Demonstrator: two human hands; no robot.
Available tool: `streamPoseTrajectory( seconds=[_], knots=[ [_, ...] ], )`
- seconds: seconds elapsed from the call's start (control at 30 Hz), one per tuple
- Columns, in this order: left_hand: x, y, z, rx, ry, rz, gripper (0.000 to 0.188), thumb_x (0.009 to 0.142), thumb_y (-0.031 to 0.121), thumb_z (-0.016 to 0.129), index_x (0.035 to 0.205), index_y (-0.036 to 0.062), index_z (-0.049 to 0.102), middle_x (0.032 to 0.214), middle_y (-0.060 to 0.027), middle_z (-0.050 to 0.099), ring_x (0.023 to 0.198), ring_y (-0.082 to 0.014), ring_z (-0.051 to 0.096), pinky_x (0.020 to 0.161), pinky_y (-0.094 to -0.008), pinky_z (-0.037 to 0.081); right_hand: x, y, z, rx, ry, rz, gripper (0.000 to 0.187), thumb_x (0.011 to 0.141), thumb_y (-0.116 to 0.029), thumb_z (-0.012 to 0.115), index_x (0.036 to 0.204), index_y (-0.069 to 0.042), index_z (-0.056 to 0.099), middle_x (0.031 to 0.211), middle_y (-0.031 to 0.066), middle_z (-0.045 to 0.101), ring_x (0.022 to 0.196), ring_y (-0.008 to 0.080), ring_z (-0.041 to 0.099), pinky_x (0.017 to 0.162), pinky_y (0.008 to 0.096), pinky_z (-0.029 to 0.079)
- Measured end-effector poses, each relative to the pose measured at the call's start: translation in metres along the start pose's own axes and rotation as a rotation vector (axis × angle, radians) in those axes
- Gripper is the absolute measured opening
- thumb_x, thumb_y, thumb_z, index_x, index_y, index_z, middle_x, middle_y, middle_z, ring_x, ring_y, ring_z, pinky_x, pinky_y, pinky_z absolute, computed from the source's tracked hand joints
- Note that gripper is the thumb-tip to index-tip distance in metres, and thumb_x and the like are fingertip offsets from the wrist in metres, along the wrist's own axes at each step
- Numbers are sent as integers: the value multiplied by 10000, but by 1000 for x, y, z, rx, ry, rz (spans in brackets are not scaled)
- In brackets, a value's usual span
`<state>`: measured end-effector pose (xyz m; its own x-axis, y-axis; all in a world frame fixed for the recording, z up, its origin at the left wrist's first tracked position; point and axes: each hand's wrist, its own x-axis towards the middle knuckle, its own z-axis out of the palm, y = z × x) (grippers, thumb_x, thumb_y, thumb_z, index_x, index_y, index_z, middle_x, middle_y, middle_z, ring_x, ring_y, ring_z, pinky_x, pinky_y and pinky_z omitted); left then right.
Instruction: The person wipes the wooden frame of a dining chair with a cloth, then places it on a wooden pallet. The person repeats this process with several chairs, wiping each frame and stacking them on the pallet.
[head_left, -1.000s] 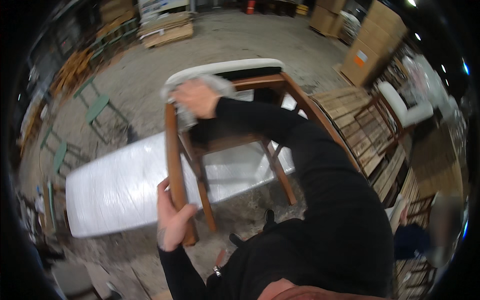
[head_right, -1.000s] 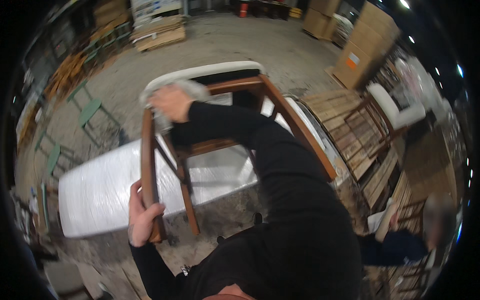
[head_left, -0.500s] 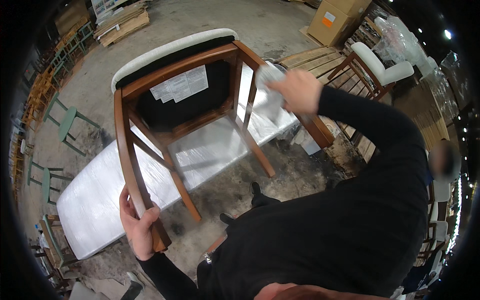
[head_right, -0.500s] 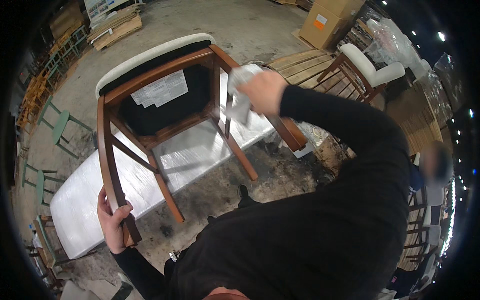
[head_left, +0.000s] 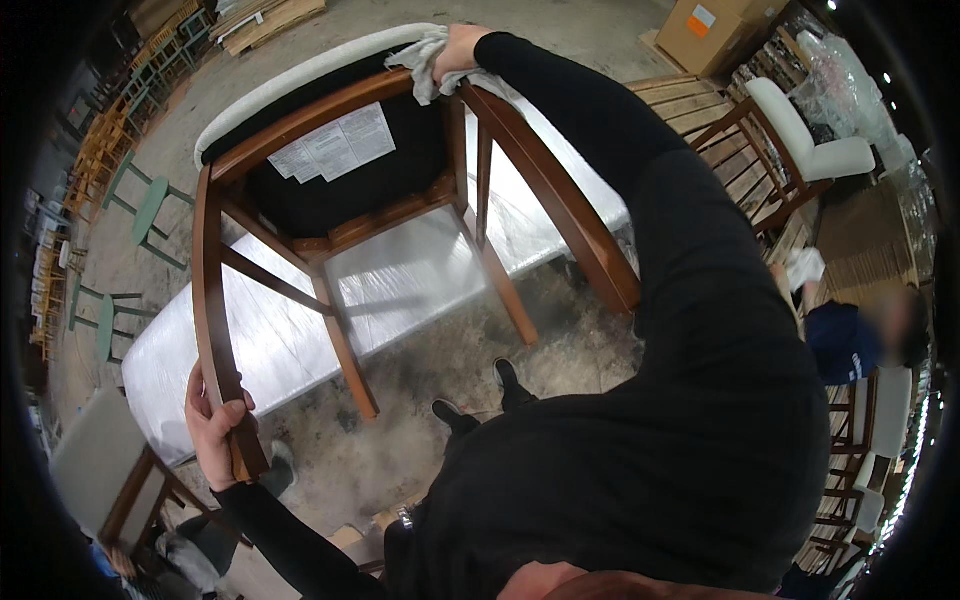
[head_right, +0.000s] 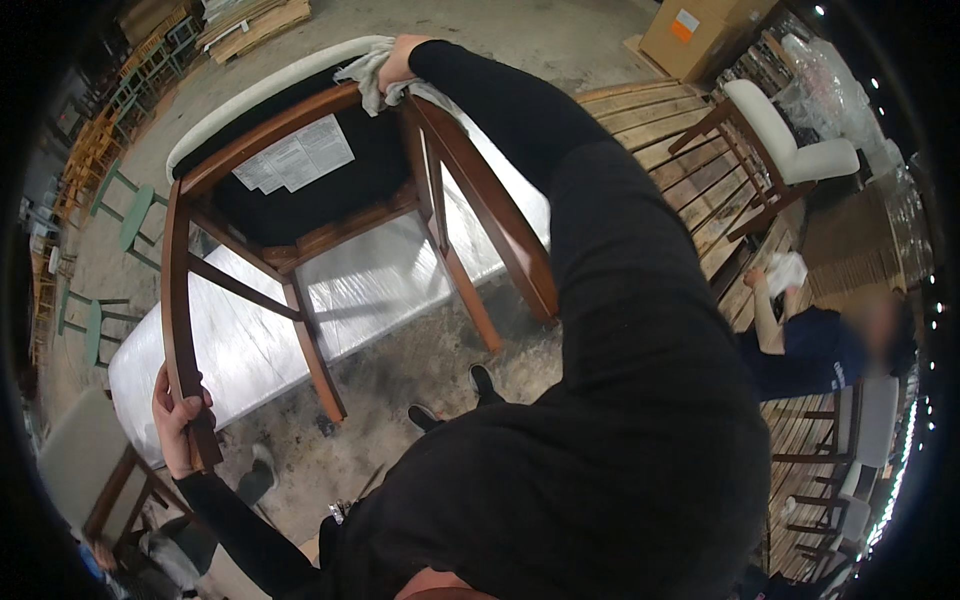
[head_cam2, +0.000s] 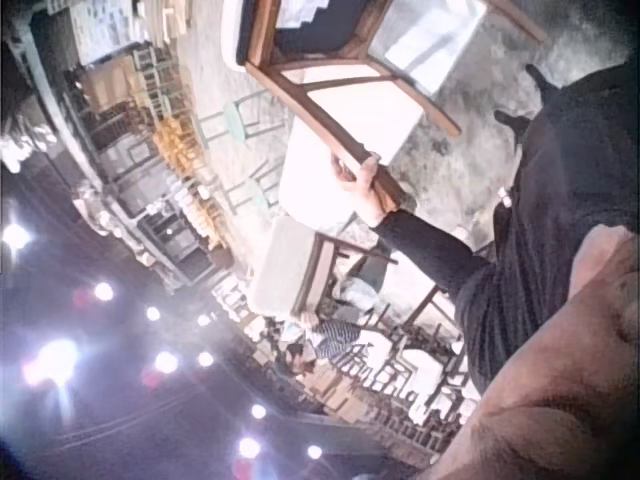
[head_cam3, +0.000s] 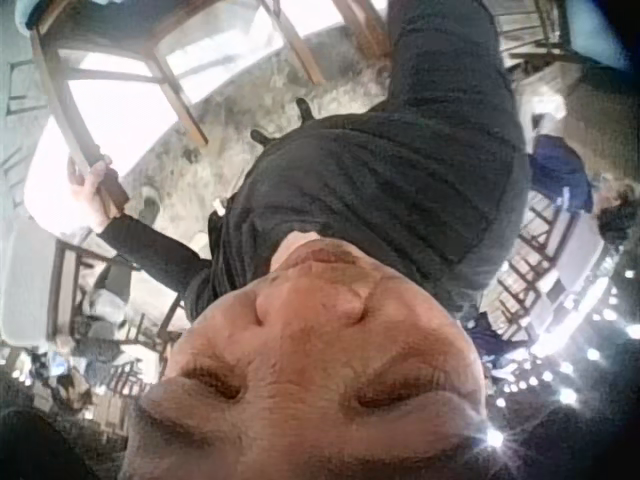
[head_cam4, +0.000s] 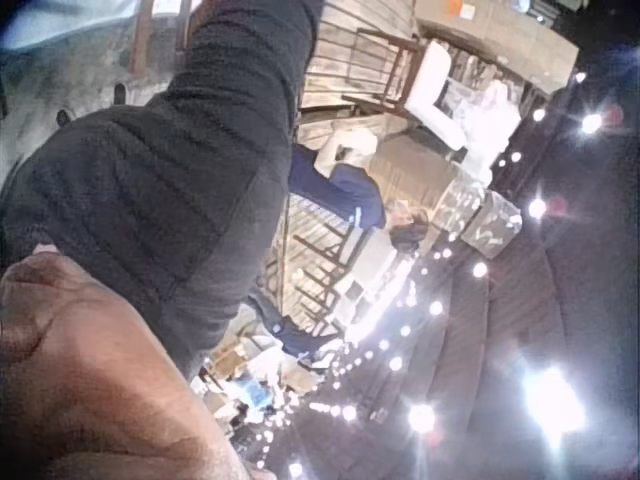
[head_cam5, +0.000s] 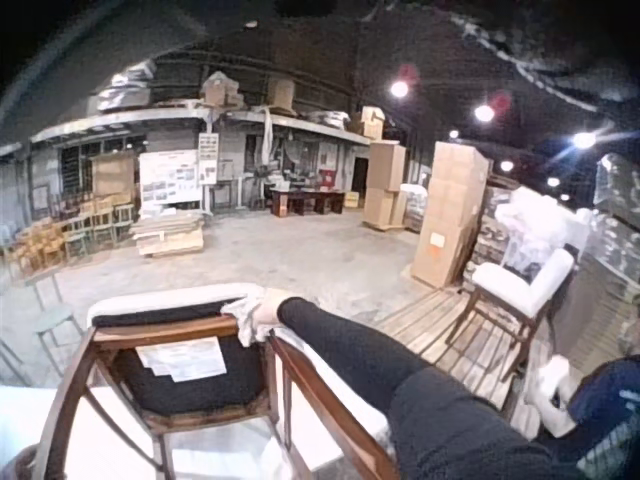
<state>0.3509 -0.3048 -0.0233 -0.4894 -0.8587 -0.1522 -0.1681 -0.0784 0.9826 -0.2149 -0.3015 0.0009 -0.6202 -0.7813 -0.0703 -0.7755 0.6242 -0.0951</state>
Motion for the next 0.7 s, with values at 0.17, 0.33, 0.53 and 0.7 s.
streamPoseTrajectory(
  seconds=[0.17,0.33,0.53,0.7],
  knots=[
    [0,2,0,19,-26,7,770,666,139,721,1368,-65,480,922,-77,601,718,-145,632,578,-241,494,-148,0,1,-114,251,-262,933,661,-264,802,1471,-39,398,1005,270,689,941,392,706,818,449,584],
    [5,-10,-7,-41,39,28,696,739,95,689,1373,-80,464,915,-113,646,710,-169,659,617,-272,528,-343,38,-14,-86,-12,-289,860,735,-200,753,1471,-66,328,1002,280,611,853,419,676,678,468,572],
    [20,-28,-20,-134,-95,45,504,943,231,631,1340,-50,499,996,-144,660,731,-210,684,620,-297,543,-453,-52,-60,693,-115,-656,547,770,-201,786,1232,11,580,996,175,697,952,357,708,847,398,543],
    [-23,-61,-14,-728,-190,-59,480,1061,366,398,1373,15,495,1204,-131,643,1035,-242,662,798,-351,565,-376,-259,39,1308,-52,-671,362,832,-286,726,1105,-64,638,1167,147,621,1161,290,572,1028,466,405]
  ],
)
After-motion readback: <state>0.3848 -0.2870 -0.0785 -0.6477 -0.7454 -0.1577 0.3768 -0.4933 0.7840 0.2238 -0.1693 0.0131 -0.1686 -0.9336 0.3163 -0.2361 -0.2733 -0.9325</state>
